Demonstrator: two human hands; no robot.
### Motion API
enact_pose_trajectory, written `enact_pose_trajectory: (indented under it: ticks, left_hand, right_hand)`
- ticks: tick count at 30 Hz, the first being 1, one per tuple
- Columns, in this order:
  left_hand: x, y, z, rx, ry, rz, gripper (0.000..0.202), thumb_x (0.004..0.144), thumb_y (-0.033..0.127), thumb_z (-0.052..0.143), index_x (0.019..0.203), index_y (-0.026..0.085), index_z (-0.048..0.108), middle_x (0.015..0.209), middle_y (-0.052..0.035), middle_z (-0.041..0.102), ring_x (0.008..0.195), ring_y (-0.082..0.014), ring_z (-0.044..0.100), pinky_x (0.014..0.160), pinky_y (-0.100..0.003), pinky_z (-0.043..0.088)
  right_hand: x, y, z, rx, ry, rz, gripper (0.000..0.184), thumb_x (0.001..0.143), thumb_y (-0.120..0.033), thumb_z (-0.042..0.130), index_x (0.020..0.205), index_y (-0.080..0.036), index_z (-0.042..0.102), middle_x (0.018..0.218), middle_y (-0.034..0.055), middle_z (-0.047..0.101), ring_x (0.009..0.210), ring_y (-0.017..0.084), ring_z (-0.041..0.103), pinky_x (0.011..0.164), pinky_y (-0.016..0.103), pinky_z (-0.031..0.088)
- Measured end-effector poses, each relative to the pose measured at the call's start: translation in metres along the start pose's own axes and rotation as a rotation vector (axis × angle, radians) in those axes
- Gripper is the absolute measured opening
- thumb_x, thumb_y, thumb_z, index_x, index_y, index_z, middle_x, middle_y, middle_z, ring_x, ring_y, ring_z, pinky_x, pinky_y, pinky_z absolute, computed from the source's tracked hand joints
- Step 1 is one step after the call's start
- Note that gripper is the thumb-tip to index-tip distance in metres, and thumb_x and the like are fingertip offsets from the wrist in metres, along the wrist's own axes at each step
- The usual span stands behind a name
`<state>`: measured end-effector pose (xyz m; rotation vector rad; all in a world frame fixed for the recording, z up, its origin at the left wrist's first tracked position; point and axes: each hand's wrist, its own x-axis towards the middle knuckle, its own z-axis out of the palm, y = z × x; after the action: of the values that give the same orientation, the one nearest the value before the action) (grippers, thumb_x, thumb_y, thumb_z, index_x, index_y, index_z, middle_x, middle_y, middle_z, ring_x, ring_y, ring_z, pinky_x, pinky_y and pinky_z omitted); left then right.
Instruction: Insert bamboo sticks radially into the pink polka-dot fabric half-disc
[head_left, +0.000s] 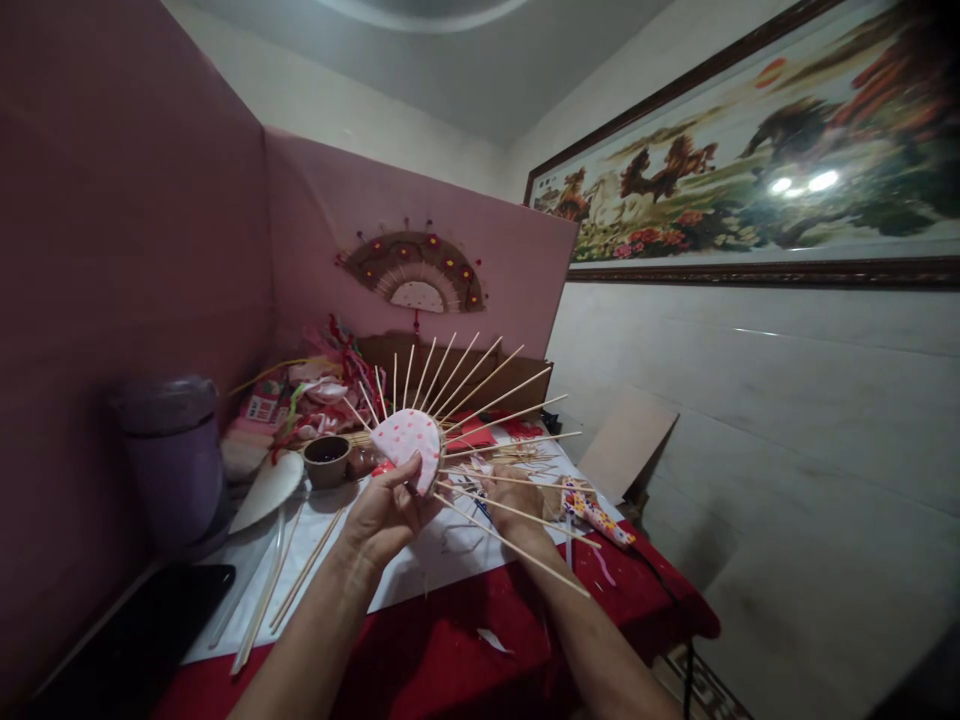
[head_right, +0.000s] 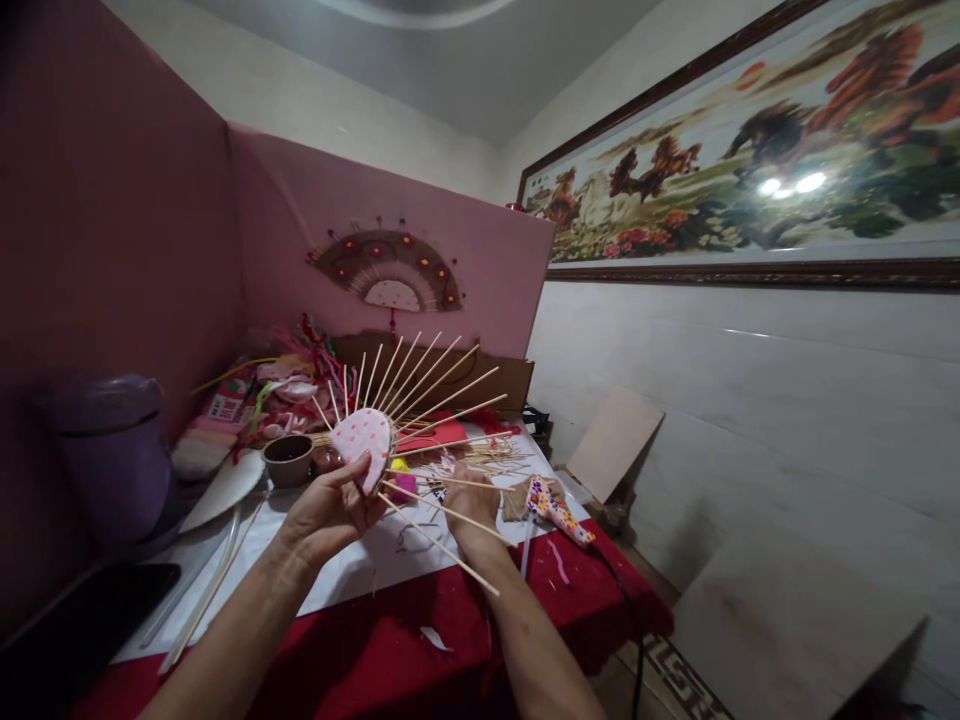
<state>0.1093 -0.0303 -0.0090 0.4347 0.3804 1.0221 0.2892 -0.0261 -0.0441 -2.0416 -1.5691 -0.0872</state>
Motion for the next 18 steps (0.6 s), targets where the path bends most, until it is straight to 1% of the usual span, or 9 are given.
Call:
enact_pose_trajectory:
  ticks: [2, 3, 5, 7, 10, 11, 13, 15, 18]
  left_hand:
    - [-0.001, 0.000, 0.002, 0.013, 0.017, 0.021, 0.009, 0.078, 0.008, 0.052, 0.084, 0.012, 0.058, 0.069, -0.0052, 0.069, 0.057, -0.0170, 0.065, 0.054, -0.031, 0.056]
    - [-0.001, 0.000, 0.004, 0.026, 0.031, 0.035, 0.009, 0.079, 0.007, 0.051, 0.084, 0.011, 0.058, 0.069, -0.0055, 0.069, 0.057, -0.0166, 0.065, 0.054, -0.031, 0.056]
    - [-0.002, 0.000, 0.005, 0.069, 0.054, 0.074, 0.010, 0.079, 0.005, 0.050, 0.083, 0.009, 0.058, 0.069, -0.0063, 0.068, 0.058, -0.0163, 0.065, 0.055, -0.032, 0.057]
    - [-0.002, 0.001, 0.006, 0.120, 0.053, 0.125, 0.009, 0.078, 0.004, 0.050, 0.081, 0.008, 0.058, 0.067, -0.0066, 0.068, 0.057, -0.0166, 0.064, 0.055, -0.033, 0.057]
    - [-0.002, 0.002, 0.004, 0.162, 0.045, 0.195, 0.007, 0.076, 0.004, 0.053, 0.077, 0.009, 0.058, 0.064, -0.0052, 0.066, 0.053, -0.0157, 0.063, 0.052, -0.031, 0.057]
    - [-0.002, 0.002, 0.004, 0.162, 0.052, 0.220, 0.007, 0.075, 0.003, 0.054, 0.076, 0.009, 0.058, 0.064, -0.0046, 0.066, 0.051, -0.0150, 0.062, 0.050, -0.031, 0.056]
    - [-0.001, 0.002, 0.003, 0.161, 0.076, 0.251, 0.009, 0.073, 0.002, 0.056, 0.077, 0.010, 0.058, 0.065, -0.0037, 0.065, 0.050, -0.0142, 0.061, 0.048, -0.030, 0.056]
    - [0.000, 0.002, 0.002, 0.165, 0.098, 0.264, 0.009, 0.072, 0.002, 0.057, 0.076, 0.010, 0.058, 0.064, -0.0038, 0.065, 0.050, -0.0138, 0.061, 0.047, -0.029, 0.056]
    - [0.002, 0.003, 0.001, 0.175, 0.124, 0.261, 0.008, 0.070, 0.002, 0.059, 0.075, 0.009, 0.057, 0.064, -0.0049, 0.064, 0.051, -0.0135, 0.060, 0.047, -0.029, 0.056]
  right_hand:
    - [0.003, 0.001, 0.000, -0.013, -0.002, 0.033, 0.023, 0.078, -0.036, 0.049, 0.074, -0.018, 0.063, 0.070, 0.0069, 0.064, 0.060, 0.016, 0.054, 0.050, 0.026, 0.028]
    - [0.004, 0.003, 0.000, 0.028, 0.013, 0.044, 0.021, 0.077, -0.036, 0.051, 0.072, -0.018, 0.062, 0.068, 0.0062, 0.063, 0.060, 0.016, 0.053, 0.050, 0.025, 0.028]
    - [0.009, 0.010, -0.001, 0.196, 0.059, 0.067, 0.019, 0.073, -0.033, 0.054, 0.063, -0.018, 0.058, 0.062, 0.0045, 0.060, 0.058, 0.015, 0.051, 0.050, 0.025, 0.028]
    - [0.014, 0.020, -0.003, 0.378, 0.099, 0.091, 0.023, 0.071, -0.034, 0.055, 0.054, -0.018, 0.052, 0.056, 0.0027, 0.055, 0.054, 0.014, 0.048, 0.049, 0.025, 0.029]
    - [0.017, 0.037, -0.012, 0.544, 0.118, 0.109, 0.032, 0.075, -0.043, 0.048, 0.054, -0.019, 0.047, 0.049, -0.0016, 0.046, 0.045, 0.011, 0.039, 0.043, 0.023, 0.028]
    - [0.015, 0.041, -0.017, 0.667, 0.111, 0.124, 0.033, 0.074, -0.047, 0.048, 0.057, -0.019, 0.046, 0.047, -0.0040, 0.041, 0.041, 0.009, 0.034, 0.040, 0.023, 0.026]
    - [0.009, 0.047, -0.029, 1.018, 0.063, 0.156, 0.033, 0.071, -0.050, 0.053, 0.061, -0.020, 0.044, 0.043, -0.0089, 0.029, 0.035, 0.007, 0.023, 0.035, 0.021, 0.018]
    - [-0.001, 0.051, -0.042, 1.309, -0.013, 0.148, 0.033, 0.066, -0.047, 0.062, 0.063, -0.019, 0.044, 0.042, -0.0114, 0.023, 0.035, 0.005, 0.016, 0.035, 0.019, 0.012]
    - [-0.017, 0.053, -0.057, 1.431, -0.056, 0.065, 0.029, 0.064, -0.039, 0.067, 0.064, -0.017, 0.048, 0.043, -0.0116, 0.023, 0.037, 0.004, 0.014, 0.037, 0.019, 0.011]
